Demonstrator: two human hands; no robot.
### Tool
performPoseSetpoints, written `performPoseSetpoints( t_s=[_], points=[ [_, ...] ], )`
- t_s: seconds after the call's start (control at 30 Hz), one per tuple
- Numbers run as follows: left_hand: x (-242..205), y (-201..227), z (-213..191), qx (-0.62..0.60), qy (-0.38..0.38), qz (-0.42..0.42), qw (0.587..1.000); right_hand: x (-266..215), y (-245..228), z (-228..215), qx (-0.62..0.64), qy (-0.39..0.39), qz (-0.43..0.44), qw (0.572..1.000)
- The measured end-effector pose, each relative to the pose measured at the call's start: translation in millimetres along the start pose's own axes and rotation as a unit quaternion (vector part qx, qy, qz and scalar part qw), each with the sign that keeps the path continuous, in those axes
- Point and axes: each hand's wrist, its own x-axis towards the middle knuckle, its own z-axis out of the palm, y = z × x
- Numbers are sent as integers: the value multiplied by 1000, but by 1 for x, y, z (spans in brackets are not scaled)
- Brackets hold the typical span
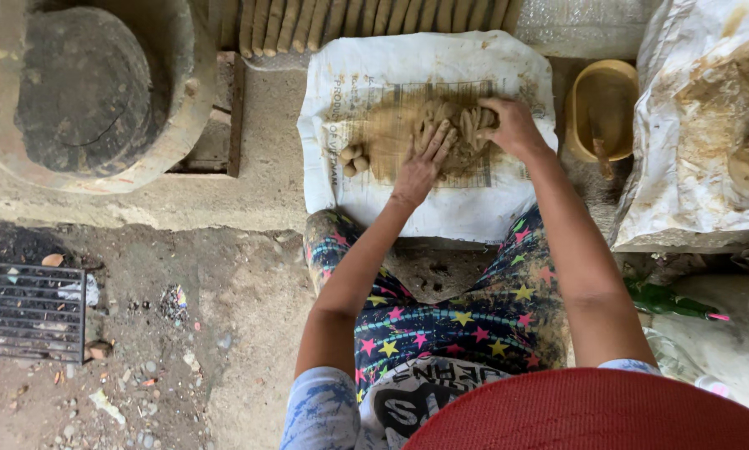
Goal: The person prepares clay by pulling small portions from a larger lump, rolling them between their palms into small balls, and placing them on a white plastic sheet.
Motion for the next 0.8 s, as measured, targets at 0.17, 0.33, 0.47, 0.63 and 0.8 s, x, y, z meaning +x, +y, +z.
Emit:
performPoseSetpoints(
  t_s=[0.17, 0.33, 0.47, 0.63, 0.8],
  points=[
    [-4, 14, 36, 3, 88, -43, 995, -18, -1, 14, 14, 103, -45, 994],
    [-5, 20, 34, -50, 106, -57, 991, -39, 13, 52, -33, 209, -31, 977],
    [-1, 19, 31, -9, 62, -62, 996, -52, 28, 84, -72, 236, -32, 968],
    [5, 16, 28, 52, 63, -64, 995, -127, -24, 86, 71, -52, 221, 971],
    [-16, 17, 43, -362, 110, -111, 919, -157, -58, 47, 230, 115, 105, 961]
  ],
)
